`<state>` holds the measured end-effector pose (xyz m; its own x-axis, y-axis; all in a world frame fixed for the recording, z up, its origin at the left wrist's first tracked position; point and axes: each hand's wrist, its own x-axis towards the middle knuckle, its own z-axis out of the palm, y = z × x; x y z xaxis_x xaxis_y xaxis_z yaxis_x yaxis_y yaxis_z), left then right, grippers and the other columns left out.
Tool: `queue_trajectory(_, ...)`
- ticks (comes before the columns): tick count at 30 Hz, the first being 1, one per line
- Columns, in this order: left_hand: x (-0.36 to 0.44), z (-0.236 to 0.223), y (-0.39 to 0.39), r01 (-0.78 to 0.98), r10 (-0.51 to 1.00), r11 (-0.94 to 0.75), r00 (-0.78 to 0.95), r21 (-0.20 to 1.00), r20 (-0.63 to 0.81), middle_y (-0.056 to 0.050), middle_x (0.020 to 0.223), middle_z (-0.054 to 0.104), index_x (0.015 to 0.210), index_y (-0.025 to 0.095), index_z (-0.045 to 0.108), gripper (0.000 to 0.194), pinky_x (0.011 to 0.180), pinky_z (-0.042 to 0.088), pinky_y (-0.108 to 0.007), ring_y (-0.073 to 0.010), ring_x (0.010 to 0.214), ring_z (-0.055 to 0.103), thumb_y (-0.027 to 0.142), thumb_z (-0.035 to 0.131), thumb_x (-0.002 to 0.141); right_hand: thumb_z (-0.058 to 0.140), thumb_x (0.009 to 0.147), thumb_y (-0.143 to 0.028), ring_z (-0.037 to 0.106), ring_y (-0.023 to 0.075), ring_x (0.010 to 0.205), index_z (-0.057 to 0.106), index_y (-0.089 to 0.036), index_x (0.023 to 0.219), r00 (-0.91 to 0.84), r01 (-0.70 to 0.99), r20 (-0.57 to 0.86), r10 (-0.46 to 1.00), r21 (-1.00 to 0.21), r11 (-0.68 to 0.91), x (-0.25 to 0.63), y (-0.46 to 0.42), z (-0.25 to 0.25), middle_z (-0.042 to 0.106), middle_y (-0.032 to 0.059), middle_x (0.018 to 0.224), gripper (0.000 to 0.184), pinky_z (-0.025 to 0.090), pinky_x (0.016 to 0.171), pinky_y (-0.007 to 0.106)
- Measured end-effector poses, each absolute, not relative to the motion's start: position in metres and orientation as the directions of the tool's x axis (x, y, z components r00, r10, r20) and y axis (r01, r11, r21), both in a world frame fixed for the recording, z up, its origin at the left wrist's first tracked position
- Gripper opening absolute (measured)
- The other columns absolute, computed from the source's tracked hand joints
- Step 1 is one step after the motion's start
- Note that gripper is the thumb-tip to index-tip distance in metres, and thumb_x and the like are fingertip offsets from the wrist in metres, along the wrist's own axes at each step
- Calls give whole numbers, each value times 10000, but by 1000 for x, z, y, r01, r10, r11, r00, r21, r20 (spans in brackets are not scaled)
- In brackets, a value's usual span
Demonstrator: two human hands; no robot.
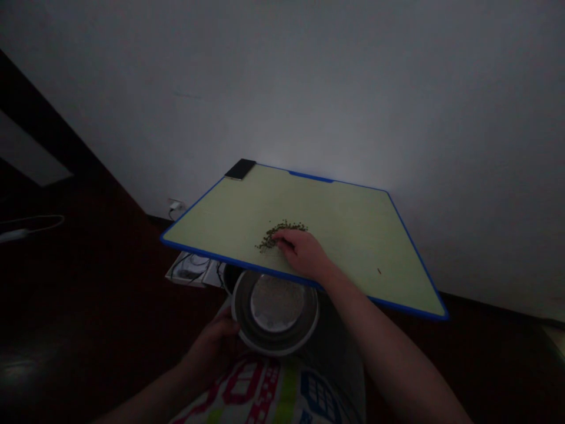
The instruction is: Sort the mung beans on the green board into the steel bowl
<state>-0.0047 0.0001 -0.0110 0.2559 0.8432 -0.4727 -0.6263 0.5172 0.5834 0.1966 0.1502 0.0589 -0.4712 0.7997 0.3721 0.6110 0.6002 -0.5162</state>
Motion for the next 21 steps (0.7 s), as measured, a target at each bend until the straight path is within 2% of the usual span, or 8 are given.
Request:
queue_trajectory(5,-5,-16,-1,-647,846,515,275,562,-458,-104,993,783,1082,178,668,468,826,565,-496,-328,930,717,115,630,620,526,908,-187,691,195,978,709,-208,1065,-467,618,378,799,-507,601,192,151,59,751,71,1052,242,515,880,345)
queue_trajectory(8,-5,-17,-1,-649,850,508,269,566,-454,-101,967,782,1100,176,665,487,812,568,-518,-329,899,717,103,626,620,529,904,-185,692,194,973,708,-211,1064,-445,621,390,806,-515,591,192,150,58,753,66,1049,242,517,877,347)
queue_trajectory(21,-4,-10,0,-638,849,509,262,578,-459,-109,920,789,988,171,714,386,744,576,-458,-306,818,722,111,637,614,529,888,-194,691,208,892,701,-196,1043,-353,681,397,848,-513,523,198,150,57,755,81,989,232,521,824,354)
